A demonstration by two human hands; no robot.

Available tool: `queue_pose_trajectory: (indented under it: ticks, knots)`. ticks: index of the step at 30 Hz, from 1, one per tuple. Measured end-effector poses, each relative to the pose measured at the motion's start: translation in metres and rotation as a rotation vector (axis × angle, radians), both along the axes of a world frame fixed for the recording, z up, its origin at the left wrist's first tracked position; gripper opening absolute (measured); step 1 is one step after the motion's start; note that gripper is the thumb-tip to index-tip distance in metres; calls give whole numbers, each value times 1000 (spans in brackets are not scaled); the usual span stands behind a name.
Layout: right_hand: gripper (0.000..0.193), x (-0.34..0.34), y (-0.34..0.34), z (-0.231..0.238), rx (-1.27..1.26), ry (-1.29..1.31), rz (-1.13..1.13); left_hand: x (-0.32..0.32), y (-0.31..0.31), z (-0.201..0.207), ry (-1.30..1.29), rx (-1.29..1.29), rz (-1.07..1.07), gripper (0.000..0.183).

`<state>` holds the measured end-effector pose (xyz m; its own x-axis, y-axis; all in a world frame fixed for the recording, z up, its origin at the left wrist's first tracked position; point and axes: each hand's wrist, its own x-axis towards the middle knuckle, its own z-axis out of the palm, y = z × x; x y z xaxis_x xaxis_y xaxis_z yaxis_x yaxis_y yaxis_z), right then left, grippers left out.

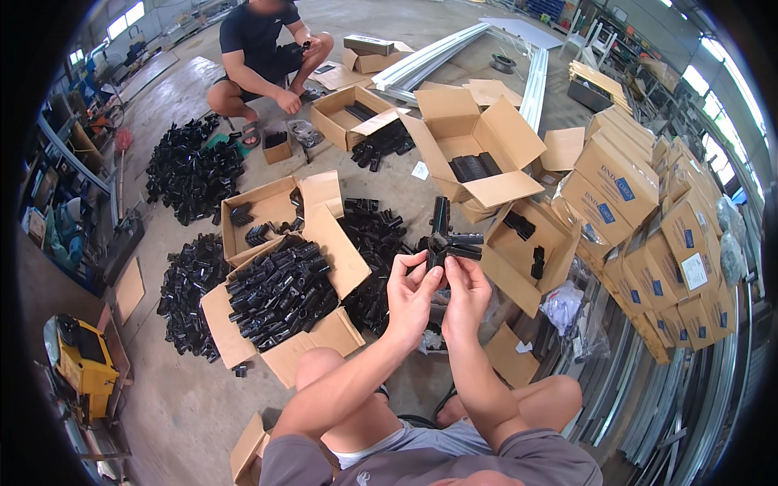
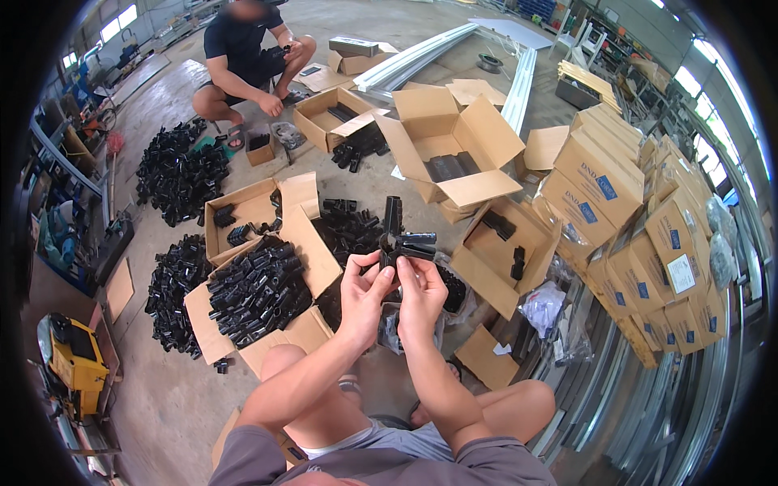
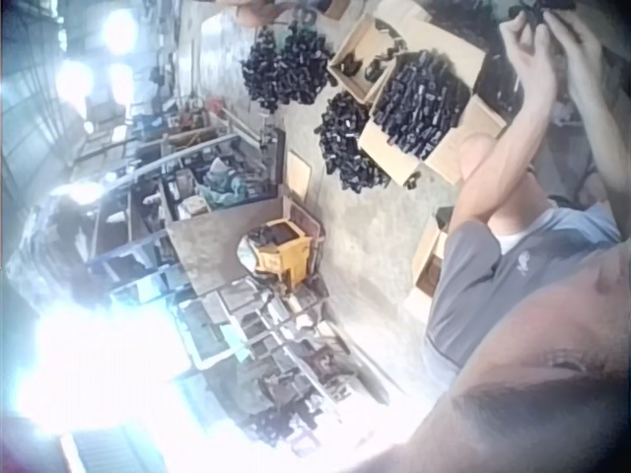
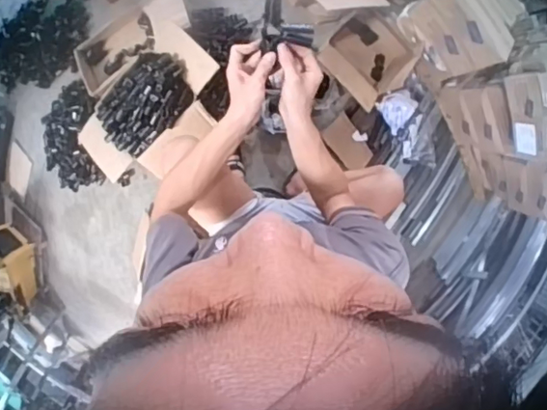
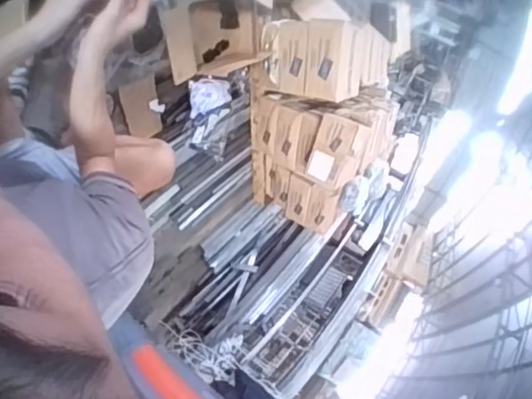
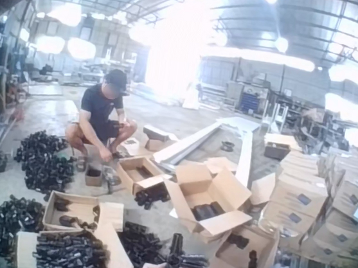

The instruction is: The person assembles black plastic corner joints by inserting black plastic tubes into them, handling the pieces one at a time and placing the finished joints into a box.

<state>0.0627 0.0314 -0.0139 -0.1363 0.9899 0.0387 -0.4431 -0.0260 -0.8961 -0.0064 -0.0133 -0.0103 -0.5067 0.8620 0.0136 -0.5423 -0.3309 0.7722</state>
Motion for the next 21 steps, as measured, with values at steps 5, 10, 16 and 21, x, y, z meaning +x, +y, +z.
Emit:
queue_pose_trajectory:
  ticks: [5, 10, 16, 21]
  knots:
    - [17, 0, -2, -2, 48, 20, -29, 1, -1, 1, -27, -7, 6, 26]
    - [18, -1, 0, 1, -1, 33, -1, 0, 0, 1, -16, -3, -1, 26]
    - [18, 2, 0, -3, 47, 42, 9, 1, -1, 0, -40, -25, -6, 26]
    - [18, -1, -2, 1, 40, -13, -15, 0, -3, 3, -31, -26, -1, 26]
